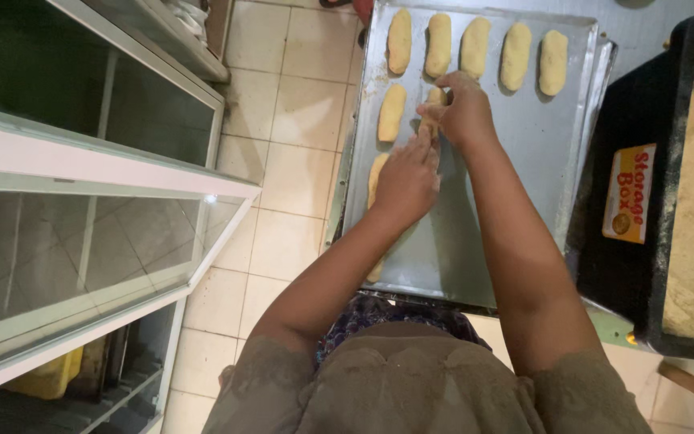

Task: The person takes pieces of dough, rolls and shapes them into elongated loaves by hand, coats them in a tray of breadcrumbs, and places them in rows on a baking sheet. When the sheet is filled, the person carries the tray across the bakery toward the oven area.

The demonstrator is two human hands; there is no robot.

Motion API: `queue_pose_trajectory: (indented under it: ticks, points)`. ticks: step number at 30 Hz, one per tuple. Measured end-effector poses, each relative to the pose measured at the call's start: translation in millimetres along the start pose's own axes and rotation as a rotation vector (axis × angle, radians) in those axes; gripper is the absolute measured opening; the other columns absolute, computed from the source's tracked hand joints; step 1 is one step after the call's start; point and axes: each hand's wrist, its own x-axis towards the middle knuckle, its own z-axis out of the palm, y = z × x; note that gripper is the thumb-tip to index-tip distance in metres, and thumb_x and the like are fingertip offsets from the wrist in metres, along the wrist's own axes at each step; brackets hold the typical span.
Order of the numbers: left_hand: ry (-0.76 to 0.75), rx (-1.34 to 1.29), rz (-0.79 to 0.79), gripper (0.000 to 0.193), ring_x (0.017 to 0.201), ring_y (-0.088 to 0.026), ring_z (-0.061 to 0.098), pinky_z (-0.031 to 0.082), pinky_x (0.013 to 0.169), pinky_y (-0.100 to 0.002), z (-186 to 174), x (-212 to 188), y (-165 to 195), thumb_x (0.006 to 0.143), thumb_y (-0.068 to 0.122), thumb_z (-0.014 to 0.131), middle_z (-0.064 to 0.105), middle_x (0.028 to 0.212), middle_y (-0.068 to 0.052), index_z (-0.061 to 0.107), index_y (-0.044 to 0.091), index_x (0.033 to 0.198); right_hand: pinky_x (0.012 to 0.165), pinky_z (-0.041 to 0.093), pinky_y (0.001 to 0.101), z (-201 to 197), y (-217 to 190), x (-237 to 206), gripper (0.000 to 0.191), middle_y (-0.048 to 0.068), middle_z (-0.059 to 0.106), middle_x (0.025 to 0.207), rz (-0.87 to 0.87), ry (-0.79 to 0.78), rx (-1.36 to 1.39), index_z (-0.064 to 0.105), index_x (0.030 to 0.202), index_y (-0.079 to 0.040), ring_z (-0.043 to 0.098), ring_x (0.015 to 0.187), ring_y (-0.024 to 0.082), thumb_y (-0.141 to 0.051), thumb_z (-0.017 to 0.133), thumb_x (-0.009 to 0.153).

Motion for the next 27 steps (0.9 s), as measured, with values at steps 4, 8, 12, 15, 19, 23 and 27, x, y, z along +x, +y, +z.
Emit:
queue_pose_trajectory:
  ticks: [4, 8, 12, 15, 19, 23, 27]
  points:
    - [0.047, 0.016, -0.016, 0.063, 0.139, -0.037, 0.051, 0.035, 0.116, -0.054, 3, -2, 5, 0.085, 0.025, 0.068, 0.046, 0.155, -0.023, 0.056, -0.004, 0.14, 0.092, 0.057, 0.0407, -9, 6, -21, 0.035, 0.015, 0.071, 0.119, -0.069, 0.088, -0.065, 0.07, 0.128, -0.007, 0.07, 0.103, 0.032, -0.02, 0.082, 0.097]
    - [-0.015, 0.029, -0.064, 0.064, 0.14, -0.036, 0.047, 0.031, 0.117, -0.058, 0, -4, 7, 0.086, 0.025, 0.068, 0.048, 0.154, -0.021, 0.058, -0.003, 0.142, 0.108, 0.034, 0.0684, -9, 11, -45, 0.047, 0.01, 0.061, 0.15, -0.435, 0.075, -0.44, 0.062, 0.149, -0.01, 0.046, 0.141, 0.046, -0.022, 0.066, 0.103]
    - [-0.077, 0.121, -0.035, 0.059, 0.14, -0.035, 0.048, 0.03, 0.117, -0.061, -9, -2, 8, 0.085, 0.03, 0.07, 0.049, 0.152, -0.021, 0.062, -0.001, 0.134, 0.113, 0.01, 0.0802, -2, 6, -51, 0.047, 0.005, 0.048, 0.162, -0.321, -0.052, -0.376, 0.056, 0.152, -0.018, 0.029, 0.154, 0.04, -0.033, 0.056, 0.108]
    - [-0.116, 0.1, -0.043, 0.052, 0.139, -0.034, 0.049, 0.032, 0.116, -0.06, -15, 3, 7, 0.086, 0.03, 0.069, 0.053, 0.148, -0.019, 0.065, 0.001, 0.129, 0.115, 0.005, 0.0802, -1, 4, -49, 0.045, 0.001, 0.046, 0.163, -0.283, -0.072, -0.364, 0.054, 0.154, -0.021, 0.029, 0.156, 0.038, -0.034, 0.052, 0.111]
    - [-0.171, -0.014, -0.187, 0.031, 0.129, -0.032, 0.061, 0.047, 0.111, -0.05, -21, 6, -6, 0.103, 0.024, 0.057, 0.065, 0.136, -0.013, 0.069, 0.009, 0.127, 0.111, 0.001, 0.0825, -1, 9, -54, 0.049, 0.001, 0.04, 0.167, -0.319, -0.091, -0.385, 0.049, 0.159, -0.021, 0.022, 0.157, 0.04, -0.035, 0.049, 0.112]
    - [0.242, -0.129, -0.151, 0.034, 0.116, -0.033, 0.068, 0.055, 0.095, -0.042, -34, -14, -36, 0.1, 0.014, 0.054, 0.07, 0.129, -0.015, 0.067, 0.012, 0.131, 0.11, -0.001, 0.0838, 2, 12, -55, 0.049, 0.001, 0.036, 0.169, -0.308, -0.109, -0.375, 0.044, 0.161, -0.022, 0.02, 0.158, 0.039, -0.036, 0.045, 0.114]
    - [0.08, -0.093, -0.35, 0.037, 0.106, -0.036, 0.067, 0.055, 0.09, -0.046, -49, -31, -46, 0.094, 0.026, 0.065, 0.068, 0.114, -0.015, 0.068, 0.009, 0.127, 0.107, 0.009, 0.0831, -5, -1, -57, 0.054, 0.005, 0.039, 0.168, -0.351, -0.091, -0.464, 0.045, 0.161, -0.02, 0.02, 0.154, 0.044, -0.034, 0.053, 0.109]
